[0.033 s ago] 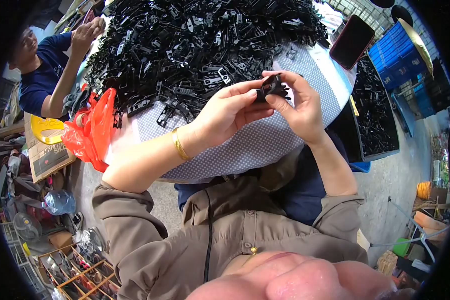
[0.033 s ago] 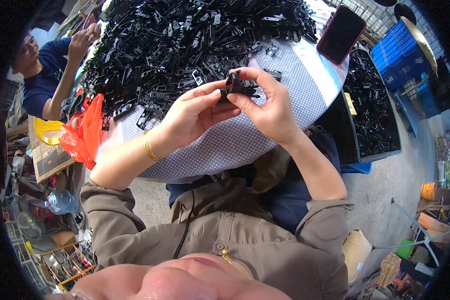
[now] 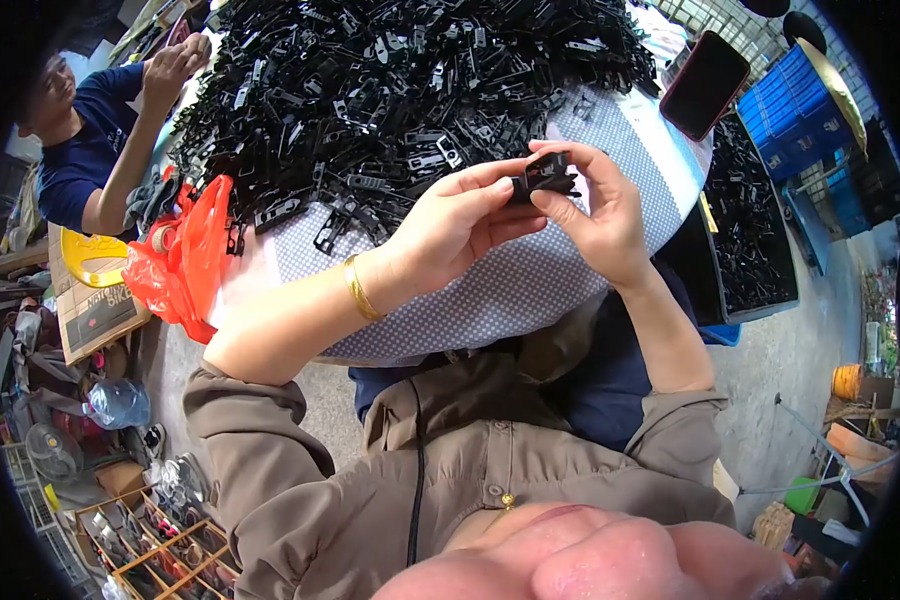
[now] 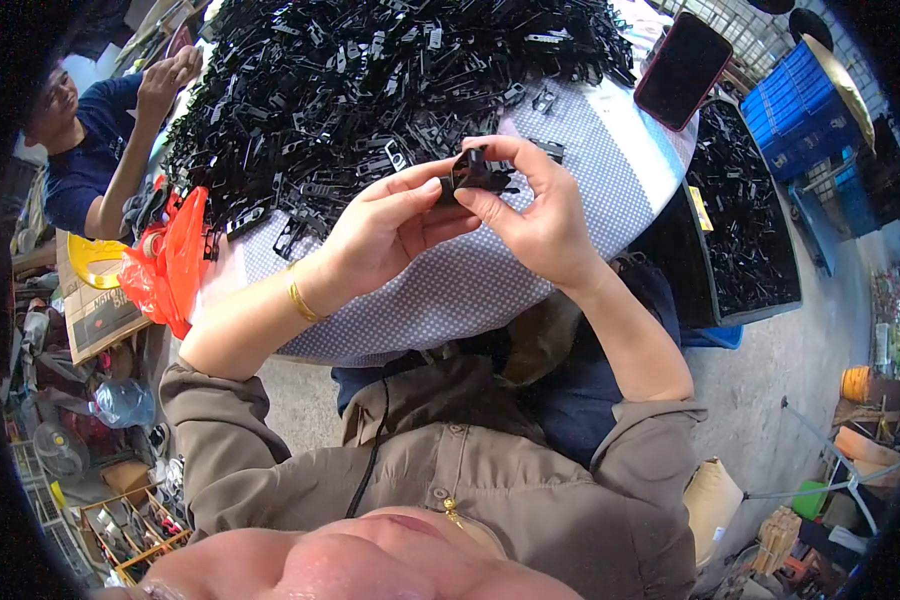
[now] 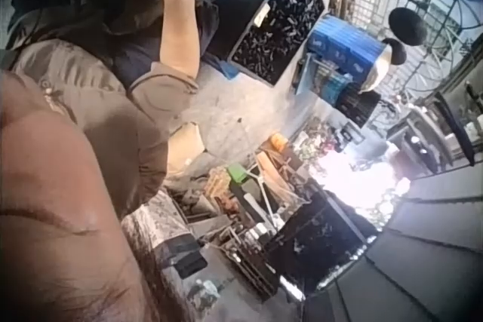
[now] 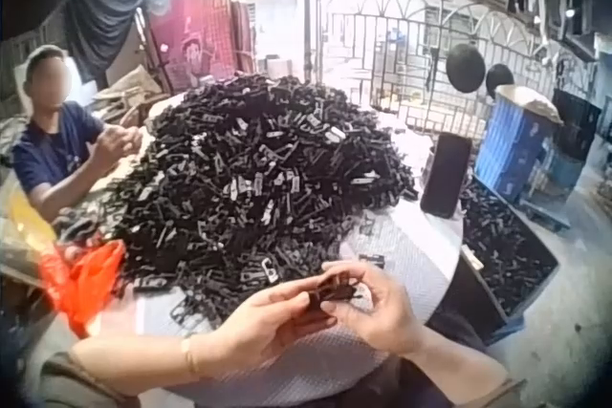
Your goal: Assembling or inspecting small black plastic components at a factory workstation.
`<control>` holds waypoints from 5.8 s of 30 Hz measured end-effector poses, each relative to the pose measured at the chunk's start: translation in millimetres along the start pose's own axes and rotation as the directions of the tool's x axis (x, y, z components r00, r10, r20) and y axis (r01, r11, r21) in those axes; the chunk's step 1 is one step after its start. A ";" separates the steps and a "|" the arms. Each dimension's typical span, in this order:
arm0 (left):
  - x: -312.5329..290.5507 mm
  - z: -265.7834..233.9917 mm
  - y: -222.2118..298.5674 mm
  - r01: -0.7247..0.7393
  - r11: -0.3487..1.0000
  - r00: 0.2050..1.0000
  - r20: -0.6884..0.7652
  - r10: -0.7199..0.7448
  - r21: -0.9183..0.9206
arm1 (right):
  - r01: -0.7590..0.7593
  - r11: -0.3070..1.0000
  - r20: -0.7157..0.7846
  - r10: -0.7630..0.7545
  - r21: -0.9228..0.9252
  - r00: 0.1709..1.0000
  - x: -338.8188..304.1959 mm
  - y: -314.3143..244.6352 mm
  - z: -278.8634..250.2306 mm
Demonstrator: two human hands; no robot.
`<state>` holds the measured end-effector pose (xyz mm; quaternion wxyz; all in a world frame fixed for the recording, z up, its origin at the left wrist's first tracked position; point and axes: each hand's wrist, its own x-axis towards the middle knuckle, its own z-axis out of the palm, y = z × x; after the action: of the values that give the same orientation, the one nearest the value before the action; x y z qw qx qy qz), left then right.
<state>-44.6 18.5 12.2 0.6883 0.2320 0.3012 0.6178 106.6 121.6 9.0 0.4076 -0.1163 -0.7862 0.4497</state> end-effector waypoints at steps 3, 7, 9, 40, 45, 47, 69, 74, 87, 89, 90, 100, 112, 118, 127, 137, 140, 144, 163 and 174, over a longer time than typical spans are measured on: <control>1.0 2.2 0.3 -0.036 0.999 0.999 -0.035 0.036 0.024 | 0.002 0.999 0.027 -0.002 0.034 1.000 0.8 -1.2 -0.9; -0.6 2.8 1.9 -0.040 0.996 0.999 -0.022 0.042 0.084 | 0.068 0.994 0.053 -0.064 -0.081 0.997 3.2 -1.0 -3.4; -0.3 1.9 2.5 -0.047 0.990 0.998 -0.029 0.051 0.135 | 0.209 0.957 0.109 -0.190 -0.201 0.976 6.7 -3.7 -4.5; -11.9 27.6 -23.2 -0.770 0.065 0.614 0.765 -0.194 0.634 | 0.256 0.693 0.237 -0.125 -0.674 0.963 24.1 48.1 -61.5; 23.4 23.1 38.9 -0.517 -0.166 0.822 0.541 0.178 0.840 | 0.091 0.808 0.044 -0.080 -0.583 0.996 22.0 39.1 -46.9; 60.3 2.0 74.3 -0.340 -0.371 0.766 0.484 0.424 0.864 | 0.092 0.815 0.001 -0.111 -0.572 0.994 21.0 36.1 -47.0; 95.1 -39.8 147.5 0.270 -0.353 0.876 -0.076 0.477 0.896 | -0.048 0.961 -0.211 -0.011 -0.273 0.978 16.3 38.2 -50.7; 53.1 -15.5 109.5 -0.289 0.365 0.882 0.097 0.462 0.885 | -0.264 0.958 -0.165 0.280 0.112 0.946 12.7 12.9 -38.4; 19.9 6.0 24.7 -0.252 0.167 0.871 0.148 0.469 0.953 | -0.435 0.701 0.072 0.483 0.566 0.873 4.5 -2.0 -8.8; 15.6 16.5 28.6 -0.193 0.391 0.918 0.025 0.395 0.900 | -0.398 0.827 -0.024 0.442 0.396 0.896 6.2 -5.3 -10.9; 14.1 20.6 29.7 -0.118 0.588 0.954 -0.073 0.290 0.800 | -0.400 0.828 -0.021 0.443 0.394 0.896 5.2 -4.6 -11.7; 11.0 6.0 26.0 -0.060 0.933 0.993 -0.078 0.094 0.354 | -0.111 0.989 -0.130 0.123 0.097 0.984 4.7 -4.9 -6.3; 10.8 14.9 12.4 -0.182 0.837 0.945 -0.145 0.295 0.515 | -0.276 0.940 -0.168 0.310 0.200 0.936 6.3 -5.4 -10.4; 11.9 12.9 10.5 -0.154 0.851 0.942 -0.185 0.279 0.503 | -0.298 0.936 -0.124 0.324 0.190 0.938 6.1 -5.6 -9.1; 8.0 16.6 10.3 -0.146 0.863 0.960 -0.143 0.242 0.483 | -0.301 0.945 -0.090 0.313 0.130 0.945 6.8 -5.4 -7.7; 9.0 14.1 9.6 -0.146 0.814 0.944 -0.167 0.285 0.562 | -0.094 0.986 -0.142 0.074 -0.138 0.987 3.3 -5.0 2.0; 9.4 17.9 7.2 -0.187 0.792 0.924 -0.170 0.343 0.582 | -0.080 0.982 -0.151 0.053 -0.174 0.987 3.7 -8.1 1.3; 9.0 11.6 10.8 -0.175 0.697 0.923 -0.131 0.362 0.695 | -0.033 0.975 -0.145 0.001 -0.221 0.989 1.6 -6.6 5.1; 10.0 -2.1 17.7 -0.070 0.982 0.995 -0.055 0.081 0.174 | -0.077 0.782 -0.179 -0.044 -0.618 0.983 92.7 61.8 -31.7; 11.2 -4.7 20.3 -0.049 0.992 0.990 -0.129 0.064 0.117 | -0.080 0.510 -0.116 -0.040 -0.856 0.992 109.5 74.7 -33.7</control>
<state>-61.8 32.0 21.5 0.6347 0.2377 0.3743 0.6329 47.8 244.8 16.7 0.3384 -0.3386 -0.8780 -0.0015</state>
